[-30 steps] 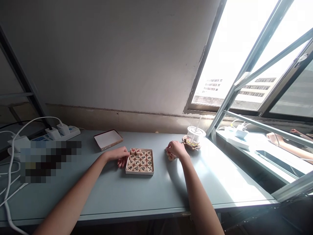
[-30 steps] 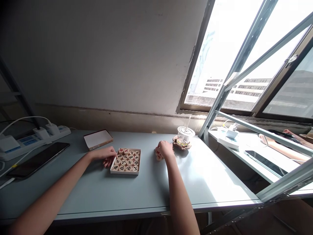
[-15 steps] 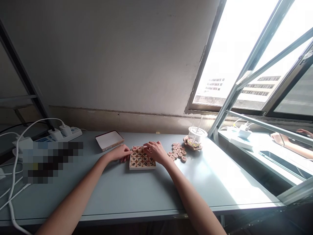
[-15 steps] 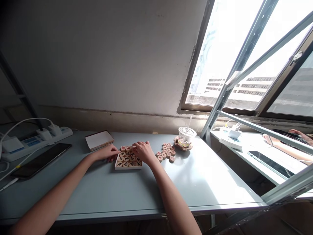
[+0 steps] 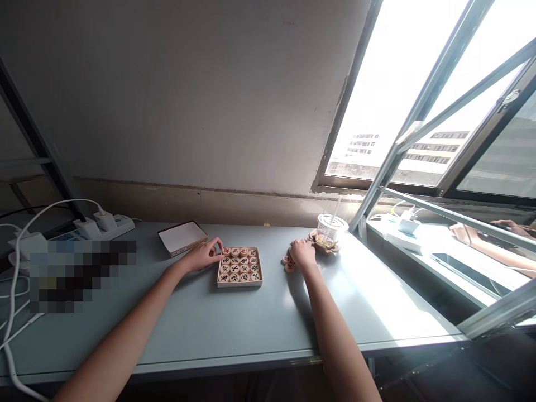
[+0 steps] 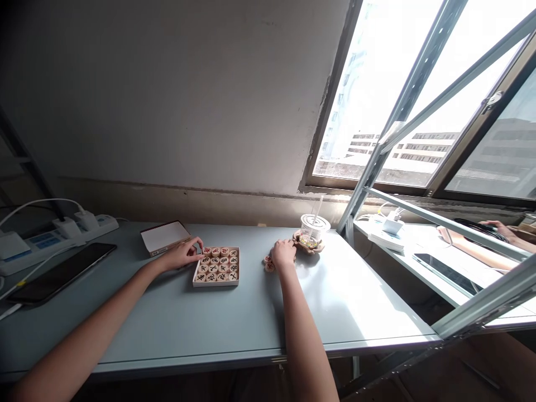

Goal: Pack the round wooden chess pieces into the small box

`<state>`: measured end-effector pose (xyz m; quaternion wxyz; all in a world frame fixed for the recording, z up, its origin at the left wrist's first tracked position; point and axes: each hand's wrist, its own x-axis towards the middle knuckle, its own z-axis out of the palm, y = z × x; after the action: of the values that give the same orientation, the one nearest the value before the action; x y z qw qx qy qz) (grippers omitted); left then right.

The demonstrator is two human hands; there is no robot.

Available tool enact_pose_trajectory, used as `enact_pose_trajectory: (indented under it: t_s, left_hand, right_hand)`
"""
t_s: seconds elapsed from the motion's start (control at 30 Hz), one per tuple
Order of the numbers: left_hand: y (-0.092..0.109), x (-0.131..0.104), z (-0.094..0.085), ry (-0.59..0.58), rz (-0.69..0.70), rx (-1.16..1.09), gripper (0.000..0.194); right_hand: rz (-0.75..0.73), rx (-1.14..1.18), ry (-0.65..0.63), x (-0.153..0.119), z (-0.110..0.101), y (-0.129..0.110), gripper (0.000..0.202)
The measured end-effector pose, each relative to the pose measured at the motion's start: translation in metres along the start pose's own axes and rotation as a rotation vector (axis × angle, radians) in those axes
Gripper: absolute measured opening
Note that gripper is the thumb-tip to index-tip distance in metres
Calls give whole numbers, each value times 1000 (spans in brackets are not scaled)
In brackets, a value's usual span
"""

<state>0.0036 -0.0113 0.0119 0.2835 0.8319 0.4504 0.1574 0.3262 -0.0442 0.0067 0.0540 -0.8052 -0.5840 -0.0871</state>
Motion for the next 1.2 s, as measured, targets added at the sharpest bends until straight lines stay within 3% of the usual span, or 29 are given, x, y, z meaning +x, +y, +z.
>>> enact_pose_trajectory:
  t_s: [0.2, 0.4, 0.6, 0.77, 0.9, 1.0, 1.2]
  left_hand:
    - [0, 1, -1, 23, 50, 23, 36]
    - [-2, 1, 0, 12, 28, 0, 38]
    - [-5, 4, 3, -3, 43, 11, 34]
    - [-6, 7, 4, -40, 37, 15, 43]
    - [-6, 6, 5, -37, 26, 31, 45]
    - [-5, 5, 5, -56, 28, 39, 46]
    - [-4, 6, 6, -75, 35, 68, 42]
  right_hand:
    - [-68, 30, 41, 2, 1, -7, 21]
    - [-175, 209, 52, -2, -7, -16, 19]
    - [-507, 609, -55, -12, -22, -33, 29]
    - [-568, 521, 12, -22, -18, -53, 25]
    - [-578, 493, 27, -23, -12, -56, 29]
    - [-513, 443, 34, -17, -13, -43, 33]
    - [18, 37, 52, -1, -6, -3, 39]
